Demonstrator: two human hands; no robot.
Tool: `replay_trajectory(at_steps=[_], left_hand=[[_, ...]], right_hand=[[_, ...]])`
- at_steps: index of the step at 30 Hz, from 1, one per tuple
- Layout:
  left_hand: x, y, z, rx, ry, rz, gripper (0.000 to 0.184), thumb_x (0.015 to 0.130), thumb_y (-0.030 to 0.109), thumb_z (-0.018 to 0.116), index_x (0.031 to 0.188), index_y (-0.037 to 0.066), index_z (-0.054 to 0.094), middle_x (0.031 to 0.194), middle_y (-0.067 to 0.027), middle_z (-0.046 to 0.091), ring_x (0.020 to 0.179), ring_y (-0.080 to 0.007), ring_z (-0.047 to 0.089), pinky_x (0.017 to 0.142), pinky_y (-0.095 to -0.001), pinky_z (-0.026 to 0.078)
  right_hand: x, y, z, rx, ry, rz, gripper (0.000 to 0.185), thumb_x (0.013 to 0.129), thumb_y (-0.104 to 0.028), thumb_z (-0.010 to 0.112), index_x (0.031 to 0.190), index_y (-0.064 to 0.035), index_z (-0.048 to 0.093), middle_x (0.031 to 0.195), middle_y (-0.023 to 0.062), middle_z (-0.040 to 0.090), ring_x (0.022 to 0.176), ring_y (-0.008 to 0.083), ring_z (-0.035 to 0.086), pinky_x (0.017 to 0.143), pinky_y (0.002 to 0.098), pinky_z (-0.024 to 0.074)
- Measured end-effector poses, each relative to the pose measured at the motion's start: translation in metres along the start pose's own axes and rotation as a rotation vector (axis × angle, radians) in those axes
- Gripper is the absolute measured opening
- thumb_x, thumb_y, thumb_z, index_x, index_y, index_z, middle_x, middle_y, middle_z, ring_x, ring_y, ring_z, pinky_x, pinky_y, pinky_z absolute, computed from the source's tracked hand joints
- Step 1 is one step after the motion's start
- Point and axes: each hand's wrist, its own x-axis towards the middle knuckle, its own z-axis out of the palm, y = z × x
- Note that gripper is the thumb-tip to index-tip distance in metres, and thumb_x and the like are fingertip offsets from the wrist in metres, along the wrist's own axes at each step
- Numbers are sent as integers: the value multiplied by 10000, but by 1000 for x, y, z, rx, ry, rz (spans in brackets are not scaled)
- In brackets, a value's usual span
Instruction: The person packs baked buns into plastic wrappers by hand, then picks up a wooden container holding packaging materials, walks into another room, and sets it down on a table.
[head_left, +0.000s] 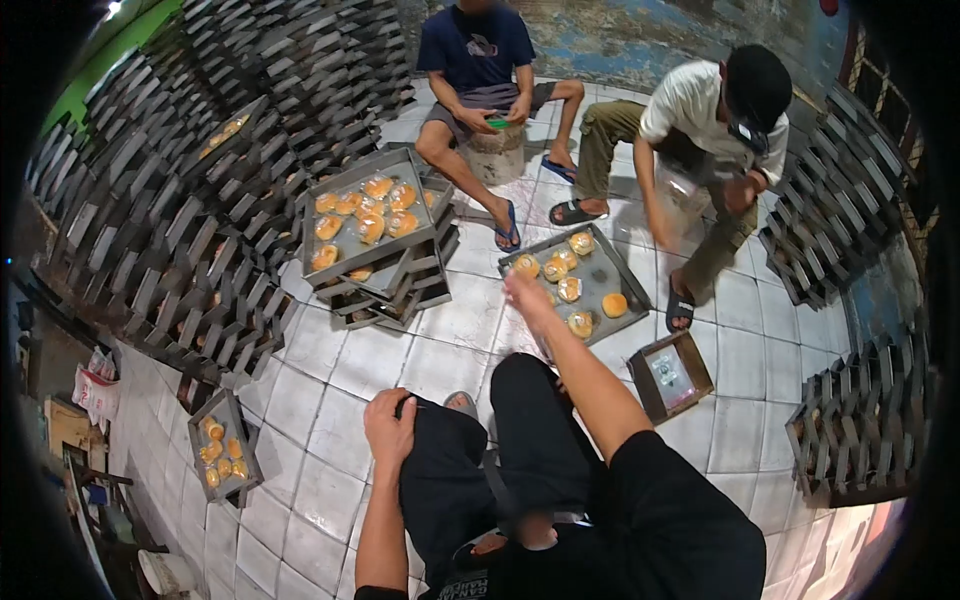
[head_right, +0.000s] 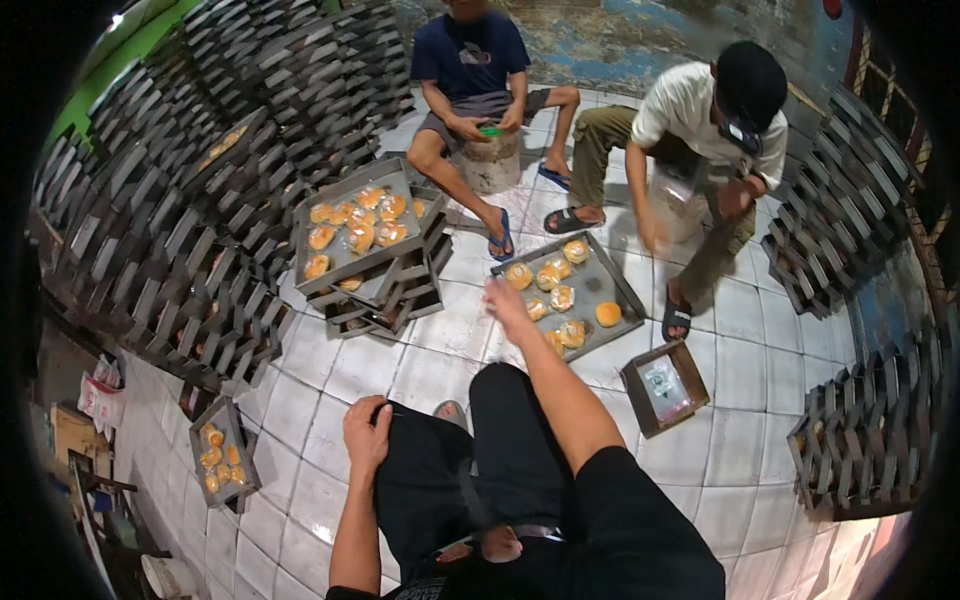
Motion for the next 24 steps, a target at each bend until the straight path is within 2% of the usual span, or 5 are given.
replay_trajectory(at_steps=[5,15,18,21,24], left_hand=[[2,2,2,72,17,-34,194,854,224,688,944,53,703,988,-118,691,995,-325,618,915,-426,438],[8,4,1,119,-16,-93,240,865,267,685,940,41,708,995,-135,697,1002,-327,621,925,-432,435],[10,8,2,132,-20,-111,245,864,271,687,938,38,710,996,-145,698,1002,-335,621,923,-434,439],[13,11,1,116,-47,-129,249,863,272,687,937,36,713,991,-154,698,995,-344,621,922,-440,441],[13,9,2,110,-49,-128,254,866,272,682,941,32,714,985,-158,698,998,-348,618,923,-438,441]], right_hand=[[60,-37,19,297,85,12,557,958,-456,624,1318,-54,488,1248,99,574,1118,231,559,978,416,470],[62,-11,5,400,65,79,708,965,-502,585,1423,-20,341,1450,205,435,1264,352,503,1015,439,491],[57,-5,-4,447,97,75,789,943,-558,584,1449,-25,299,1464,219,422,1301,355,479,1060,453,456],[52,-4,-19,449,117,-18,982,911,-665,537,1463,101,267,1513,228,374,1363,363,428,1115,476,387],[54,-9,-35,515,243,-73,1082,856,-739,540,1475,99,247,1540,220,336,1399,356,384,1138,479,353]])
